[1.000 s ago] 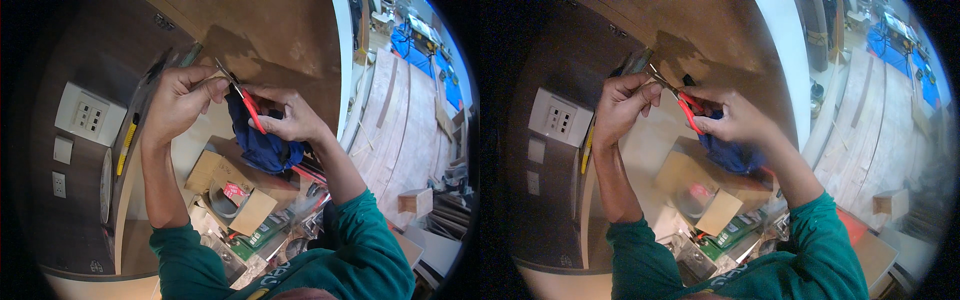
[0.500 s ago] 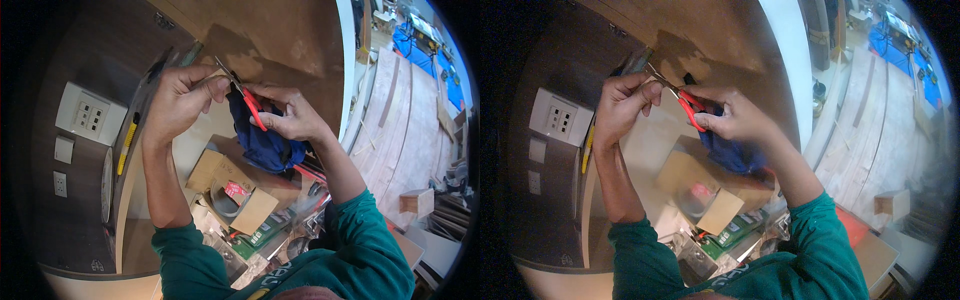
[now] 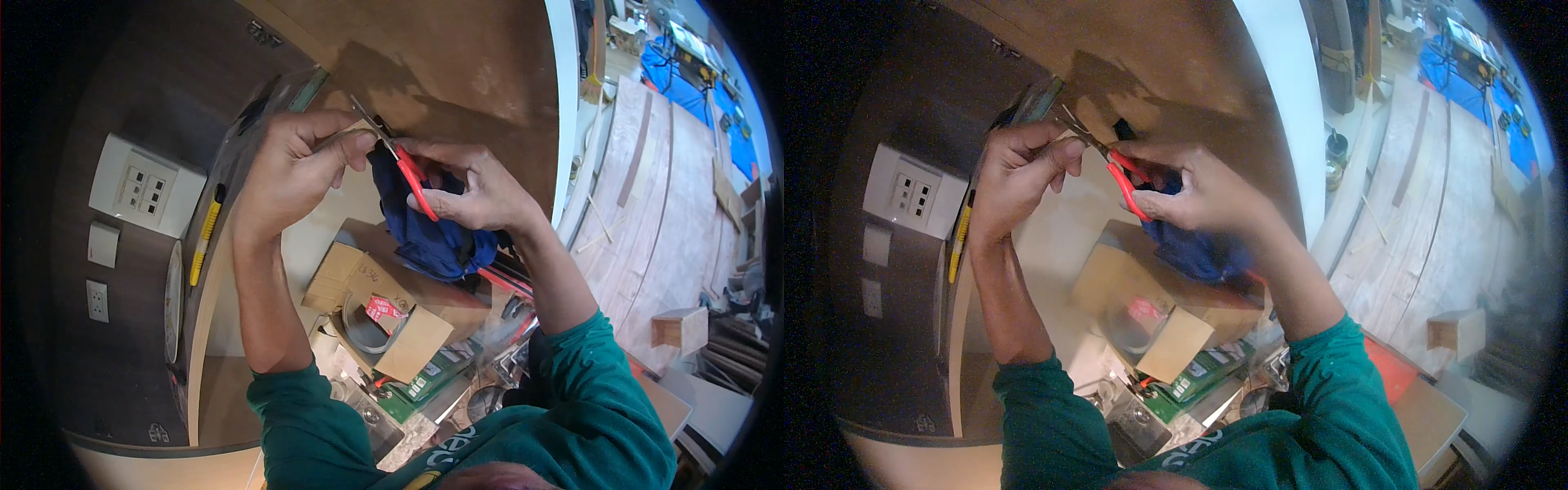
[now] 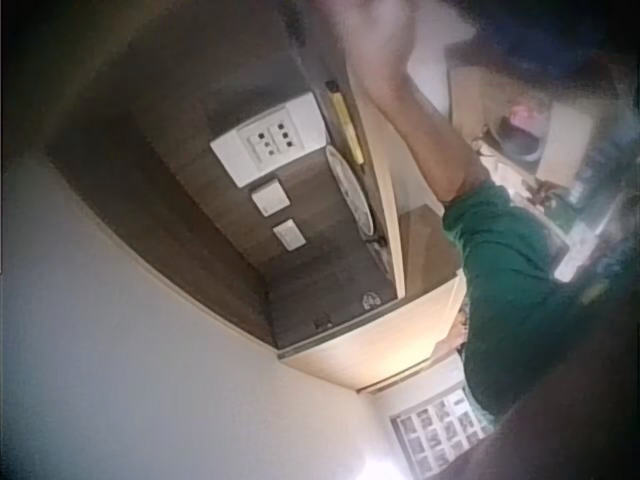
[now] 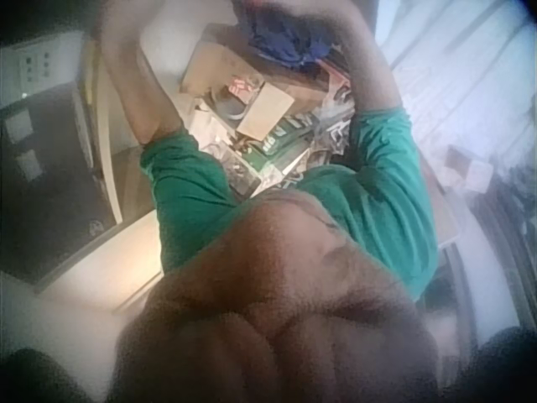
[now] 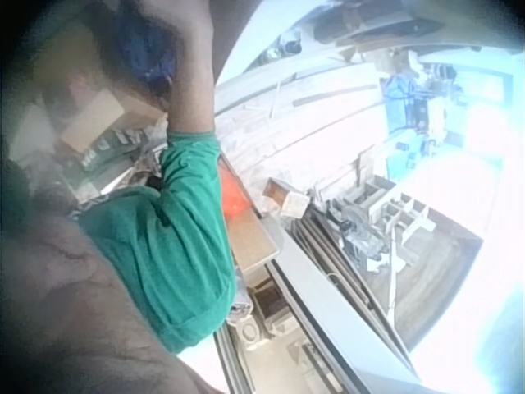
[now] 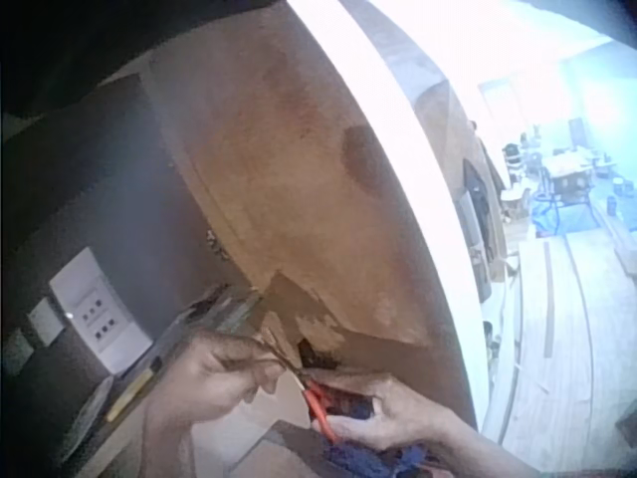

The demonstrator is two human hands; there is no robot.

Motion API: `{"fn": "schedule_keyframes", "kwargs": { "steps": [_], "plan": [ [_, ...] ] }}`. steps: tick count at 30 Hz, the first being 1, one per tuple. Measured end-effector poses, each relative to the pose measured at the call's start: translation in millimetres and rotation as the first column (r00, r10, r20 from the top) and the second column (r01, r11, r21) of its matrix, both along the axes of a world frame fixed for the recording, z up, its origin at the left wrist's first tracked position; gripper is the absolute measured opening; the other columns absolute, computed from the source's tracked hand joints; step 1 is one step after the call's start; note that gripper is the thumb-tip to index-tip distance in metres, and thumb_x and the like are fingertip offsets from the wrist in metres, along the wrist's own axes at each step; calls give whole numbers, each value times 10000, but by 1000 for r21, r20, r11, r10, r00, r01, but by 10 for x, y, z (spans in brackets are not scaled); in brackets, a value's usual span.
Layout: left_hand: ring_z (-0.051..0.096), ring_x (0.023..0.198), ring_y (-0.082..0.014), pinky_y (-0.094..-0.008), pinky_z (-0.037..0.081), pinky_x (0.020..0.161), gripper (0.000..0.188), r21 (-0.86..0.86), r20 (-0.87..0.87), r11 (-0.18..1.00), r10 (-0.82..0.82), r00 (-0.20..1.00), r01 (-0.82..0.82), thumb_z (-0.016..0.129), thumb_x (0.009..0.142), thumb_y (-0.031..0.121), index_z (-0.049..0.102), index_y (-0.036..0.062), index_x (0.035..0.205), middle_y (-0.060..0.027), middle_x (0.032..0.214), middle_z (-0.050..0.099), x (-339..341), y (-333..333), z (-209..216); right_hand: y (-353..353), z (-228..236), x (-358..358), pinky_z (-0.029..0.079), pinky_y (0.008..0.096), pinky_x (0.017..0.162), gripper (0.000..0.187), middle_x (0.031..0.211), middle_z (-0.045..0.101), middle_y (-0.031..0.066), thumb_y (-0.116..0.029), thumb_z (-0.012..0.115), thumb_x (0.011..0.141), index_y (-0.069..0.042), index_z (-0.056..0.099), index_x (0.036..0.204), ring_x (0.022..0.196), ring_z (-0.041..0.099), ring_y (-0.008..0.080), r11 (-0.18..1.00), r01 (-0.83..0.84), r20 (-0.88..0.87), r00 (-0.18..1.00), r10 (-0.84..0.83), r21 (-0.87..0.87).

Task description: The person uses a hammer to tap a wooden cabinet door into place, then uses red scissors to trim a small metal bracket attached to the door. They subsequently use a yellow utility knife to cut a piece of material on the cabinet surface.

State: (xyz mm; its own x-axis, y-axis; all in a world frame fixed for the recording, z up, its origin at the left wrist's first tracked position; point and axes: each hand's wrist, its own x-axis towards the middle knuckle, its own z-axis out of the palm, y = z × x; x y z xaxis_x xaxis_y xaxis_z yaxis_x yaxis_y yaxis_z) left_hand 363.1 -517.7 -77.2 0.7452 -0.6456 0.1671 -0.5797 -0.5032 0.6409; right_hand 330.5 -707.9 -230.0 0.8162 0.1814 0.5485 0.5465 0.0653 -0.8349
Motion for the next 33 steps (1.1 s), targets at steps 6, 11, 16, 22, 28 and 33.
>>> {"fn": "schedule_keyframes", "kwargs": {
  "steps": [6, 11, 16, 22, 28, 33],
  "plan": [
    [488, 557, -34, -215, 367, 502, 134, 59, 19, 997, 44, 999, -45, 650, 912, 112, 734, 9, 892, 9, 670, 635, -49, -52, 42, 20, -54, 96, 475, 292, 839, 650, 945, 644, 69, -247, 812, 761, 37, 589, 1302, 879, 552, 126, 998, 9, 83, 996, -14, 60],
    [486, 558, -32, -214, 371, 508, 140, 11, -4, 1000, 6, 1000, -6, 666, 913, 128, 732, 8, 882, 7, 669, 635, -40, -18, 29, 24, -55, 94, 467, 292, 876, 656, 996, 650, 77, -253, 814, 771, 55, 580, 1301, 916, 562, 133, 994, -36, 93, 995, 27, 101],
    [488, 562, -33, -214, 382, 511, 139, -4, -10, 1000, 13, 1000, -13, 673, 915, 130, 733, 10, 880, 4, 675, 639, -35, -19, 19, 8, -47, 93, 481, 325, 916, 607, 1079, 684, 139, -240, 758, 778, 11, 587, 1304, 1002, 619, 181, 997, -4, 89, 996, -3, 71],
    [497, 565, -34, -211, 392, 511, 132, -4, -15, 1000, -6, 1000, 6, 668, 920, 117, 734, 6, 894, -4, 685, 645, 7, -30, 12, 15, -73, 106, 468, 309, 938, 607, 1079, 672, 123, -209, 784, 804, 73, 572, 1298, 1004, 596, 157, 996, -2, 73, 997, -4, 93],
    [504, 566, -38, -210, 396, 511, 137, -37, -30, 999, -29, 999, 28, 667, 921, 121, 733, 3, 903, -8, 700, 649, 29, -28, 10, 16, -81, 120, 474, 321, 951, 562, 1116, 679, 140, -191, 739, 823, 54, 575, 1302, 1027, 609, 167, 994, -10, 72, 997, 2, 108],
    [502, 562, -41, -209, 398, 512, 136, -58, -43, 998, -36, 998, 33, 665, 921, 119, 734, 3, 903, -10, 696, 648, 48, -19, 21, 20, -70, 122, 475, 330, 960, 529, 1131, 698, 168, -191, 685, 819, 17, 590, 1296, 1048, 633, 180, 991, -27, 44, 999, 21, 134]
  ]
}}
